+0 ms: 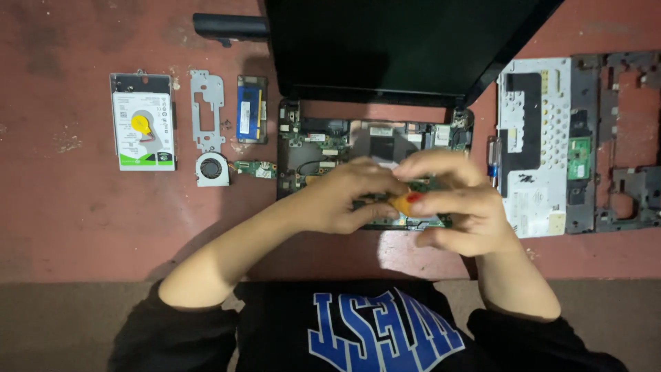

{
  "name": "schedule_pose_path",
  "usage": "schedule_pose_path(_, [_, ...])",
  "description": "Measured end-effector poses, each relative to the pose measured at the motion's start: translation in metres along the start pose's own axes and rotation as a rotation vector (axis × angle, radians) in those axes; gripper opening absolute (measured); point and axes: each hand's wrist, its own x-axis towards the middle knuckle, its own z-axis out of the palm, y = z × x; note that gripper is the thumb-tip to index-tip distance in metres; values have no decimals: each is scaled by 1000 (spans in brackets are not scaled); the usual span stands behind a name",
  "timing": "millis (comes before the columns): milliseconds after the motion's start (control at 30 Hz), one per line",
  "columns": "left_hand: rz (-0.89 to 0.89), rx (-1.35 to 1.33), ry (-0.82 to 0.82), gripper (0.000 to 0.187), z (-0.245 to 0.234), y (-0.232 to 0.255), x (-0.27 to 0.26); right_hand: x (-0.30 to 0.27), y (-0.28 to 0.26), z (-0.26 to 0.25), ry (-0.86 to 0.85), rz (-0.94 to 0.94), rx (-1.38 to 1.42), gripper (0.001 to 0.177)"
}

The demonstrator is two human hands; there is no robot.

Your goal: Repairing a laptop by unscrewing and adjusting internal components.

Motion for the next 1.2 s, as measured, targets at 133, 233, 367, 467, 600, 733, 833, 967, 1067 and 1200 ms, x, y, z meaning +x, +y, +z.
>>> schedule_pose_path(133, [-19,43,214,35,10,-3,-2,-4,3,12,160,23,-42,35])
schedule_pose_path(233, [-118,-71,156,48,8,5,-4,-5,-4,15,125,51,-108,28])
schedule_pose_path(367, [-105,-74,85,39,6,-5,-14,-7,0,14,94,43,-99,32])
schedule_pose_path(467, [30,-93,162,41,13,-14,-16,-4,-8,15,143,96,-65,24])
schedule_pose_path(600, [0,-65,196,26,12,-4,-12,-10,-1,14,125,-67,-145,28])
schedule_pose_path(733, [-43,-15,186,23,13,9,-10,-7,-9,16,207,-83,-273,26])
schedule_pose_path(833, [44,-32,181,33,15,6,-15,-17,-4,16,193,-55,-238,27])
schedule_pose_path(967, [77,-32,211,28,13,7,-14,-18,-7,21,171,-26,-218,19])
schedule_pose_path(1067, [35,-16,221,24,10,11,-13,-8,-11,24,127,-79,-130,31])
schedule_pose_path(1200, [-35,-8,201,33,2,13,-11,1,-16,24,157,-63,-183,22])
